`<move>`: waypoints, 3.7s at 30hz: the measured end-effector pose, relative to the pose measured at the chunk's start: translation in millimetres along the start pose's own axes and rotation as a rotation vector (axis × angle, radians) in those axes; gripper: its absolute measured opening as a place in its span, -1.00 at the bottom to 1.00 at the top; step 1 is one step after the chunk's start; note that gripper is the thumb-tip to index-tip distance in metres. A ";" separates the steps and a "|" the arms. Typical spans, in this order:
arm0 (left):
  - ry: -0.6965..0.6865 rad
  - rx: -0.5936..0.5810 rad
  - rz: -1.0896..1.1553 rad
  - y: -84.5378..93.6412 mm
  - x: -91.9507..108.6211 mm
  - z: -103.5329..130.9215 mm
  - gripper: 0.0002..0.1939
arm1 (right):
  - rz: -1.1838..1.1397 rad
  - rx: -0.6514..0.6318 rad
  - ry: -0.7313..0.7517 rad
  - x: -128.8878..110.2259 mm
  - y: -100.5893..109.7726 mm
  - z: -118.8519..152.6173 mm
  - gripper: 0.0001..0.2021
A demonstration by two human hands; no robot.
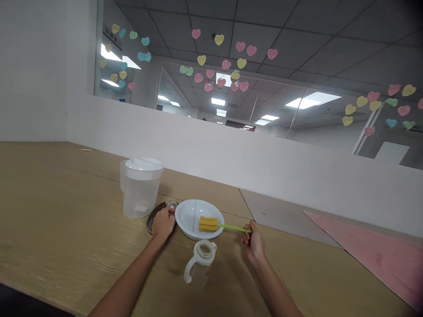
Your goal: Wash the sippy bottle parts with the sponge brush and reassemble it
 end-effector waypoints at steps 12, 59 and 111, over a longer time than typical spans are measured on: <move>-0.006 -0.075 -0.247 3.2 5.0 5.7 -0.62 | -0.010 -0.007 -0.008 -1.4 0.0 -0.8 -0.72; -1.112 -0.472 0.563 -14.6 67.5 119.1 -0.26 | 0.025 -0.012 0.036 1.3 3.1 -2.8 -0.68; -1.057 0.623 0.009 8.0 39.9 64.0 -0.40 | 0.023 -0.148 0.218 -13.0 -4.5 1.6 -0.56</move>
Point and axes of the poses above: each hand's wrist, its own z-axis away from the middle knuckle, its own y-axis out of the back of the hand, x = y × z, the point moved 3 cm from there along -z, towards the middle knuckle, and after that the axes turned 5 degrees about y, right-handed, at the moved point
